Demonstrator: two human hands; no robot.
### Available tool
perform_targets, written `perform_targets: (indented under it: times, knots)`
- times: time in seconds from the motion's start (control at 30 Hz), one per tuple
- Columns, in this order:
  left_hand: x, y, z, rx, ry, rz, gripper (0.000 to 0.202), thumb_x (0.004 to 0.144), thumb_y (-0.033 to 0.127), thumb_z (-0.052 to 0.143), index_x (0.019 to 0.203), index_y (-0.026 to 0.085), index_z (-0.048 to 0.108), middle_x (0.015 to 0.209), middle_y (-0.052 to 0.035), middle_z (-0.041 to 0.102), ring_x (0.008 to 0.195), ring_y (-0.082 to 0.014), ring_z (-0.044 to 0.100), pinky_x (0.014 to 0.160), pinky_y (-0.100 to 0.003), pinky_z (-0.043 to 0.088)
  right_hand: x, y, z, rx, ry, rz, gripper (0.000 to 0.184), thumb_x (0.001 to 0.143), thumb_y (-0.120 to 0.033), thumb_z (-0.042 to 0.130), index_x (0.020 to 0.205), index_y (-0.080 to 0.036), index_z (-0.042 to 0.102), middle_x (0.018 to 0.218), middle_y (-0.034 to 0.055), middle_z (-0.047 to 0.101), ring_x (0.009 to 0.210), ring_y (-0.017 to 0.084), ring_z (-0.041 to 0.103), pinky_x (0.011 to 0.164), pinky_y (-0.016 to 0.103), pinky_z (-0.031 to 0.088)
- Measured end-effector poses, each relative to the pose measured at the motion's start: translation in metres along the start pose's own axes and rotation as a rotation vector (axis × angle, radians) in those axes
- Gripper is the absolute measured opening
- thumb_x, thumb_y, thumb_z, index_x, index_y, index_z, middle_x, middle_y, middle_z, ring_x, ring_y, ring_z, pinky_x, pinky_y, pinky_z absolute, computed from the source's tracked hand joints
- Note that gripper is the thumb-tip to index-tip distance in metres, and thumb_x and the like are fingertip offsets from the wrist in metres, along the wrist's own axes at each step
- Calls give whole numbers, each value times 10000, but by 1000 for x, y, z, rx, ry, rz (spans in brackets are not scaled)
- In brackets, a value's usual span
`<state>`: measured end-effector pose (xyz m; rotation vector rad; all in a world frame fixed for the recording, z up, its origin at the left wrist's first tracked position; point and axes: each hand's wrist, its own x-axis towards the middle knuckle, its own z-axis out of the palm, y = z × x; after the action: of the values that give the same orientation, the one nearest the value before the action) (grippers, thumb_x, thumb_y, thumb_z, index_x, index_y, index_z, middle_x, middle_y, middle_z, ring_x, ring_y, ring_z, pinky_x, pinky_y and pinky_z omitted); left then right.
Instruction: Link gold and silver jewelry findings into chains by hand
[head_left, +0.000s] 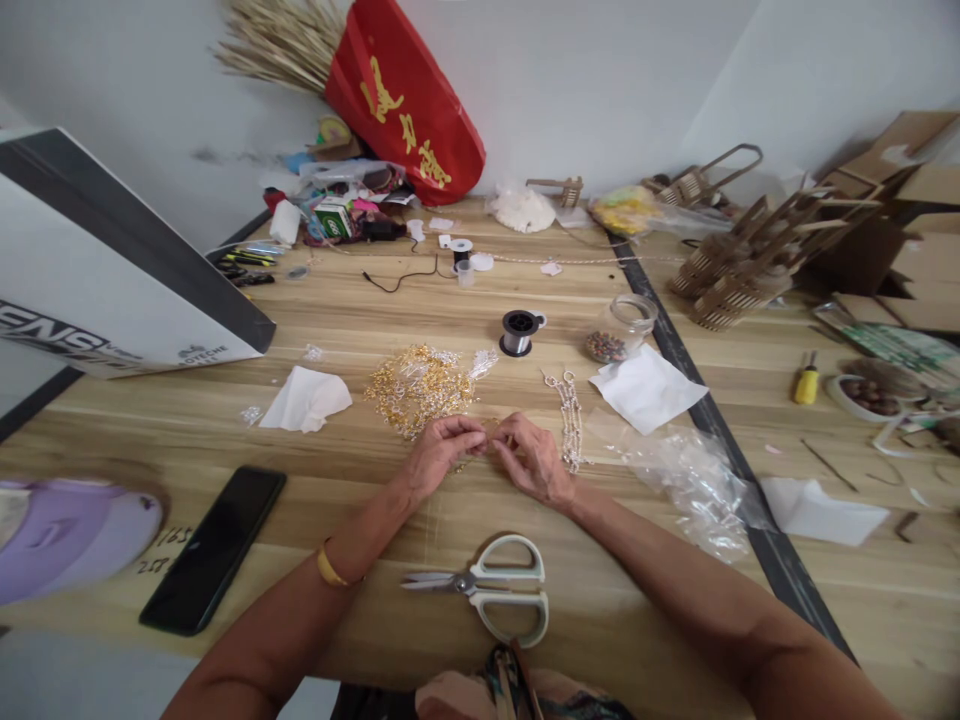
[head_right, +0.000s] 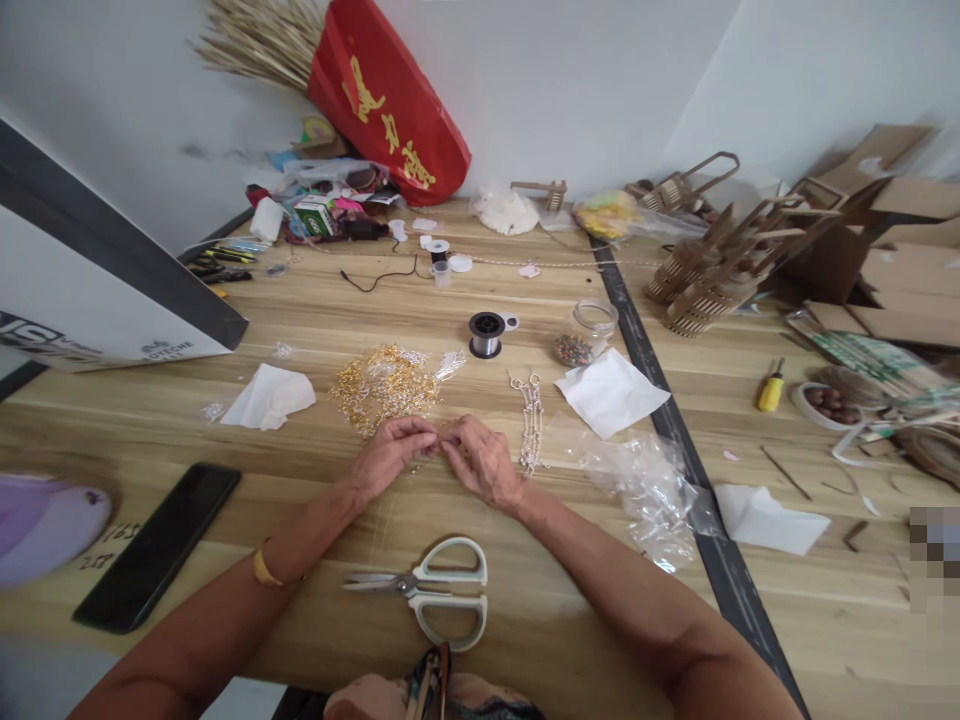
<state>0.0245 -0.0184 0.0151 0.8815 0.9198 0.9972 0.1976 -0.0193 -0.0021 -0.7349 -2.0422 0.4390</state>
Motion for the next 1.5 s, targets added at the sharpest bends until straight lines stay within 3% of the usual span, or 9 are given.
perform_targets:
  times: [0.2, 0.57, 1.5]
  knots:
    - [1, -3, -3, 78, -18, 35, 140, 649, 236, 734, 711, 121, 682, 620, -18, 645, 618, -113, 557, 660, -251, 422, 0, 0, -1, -4, -1, 2, 73, 888, -135, 479, 937, -188, 493, 784, 33, 555, 720, 138, 527, 617, 252, 446]
    - [1, -1, 0, -12, -17, -40, 184, 596, 248, 767, 690, 116, 678, 606, -21, 638, 607, -109, 552, 640, -244, 408, 0, 0, -1, 21, 10, -6, 77, 885, -127, 482, 929, -189, 493, 786, 38, 559, 728, 144, 529, 624, 260, 451]
    - [1, -2, -2, -7, -32, -25, 157, 625, 240, 752, 699, 120, 682, 614, -22, 645, 615, -109, 559, 650, -245, 410, 0, 1, 1, 16, -6, 6, 64, 889, -142, 482, 930, -189, 497, 793, 36, 562, 731, 140, 537, 618, 252, 454]
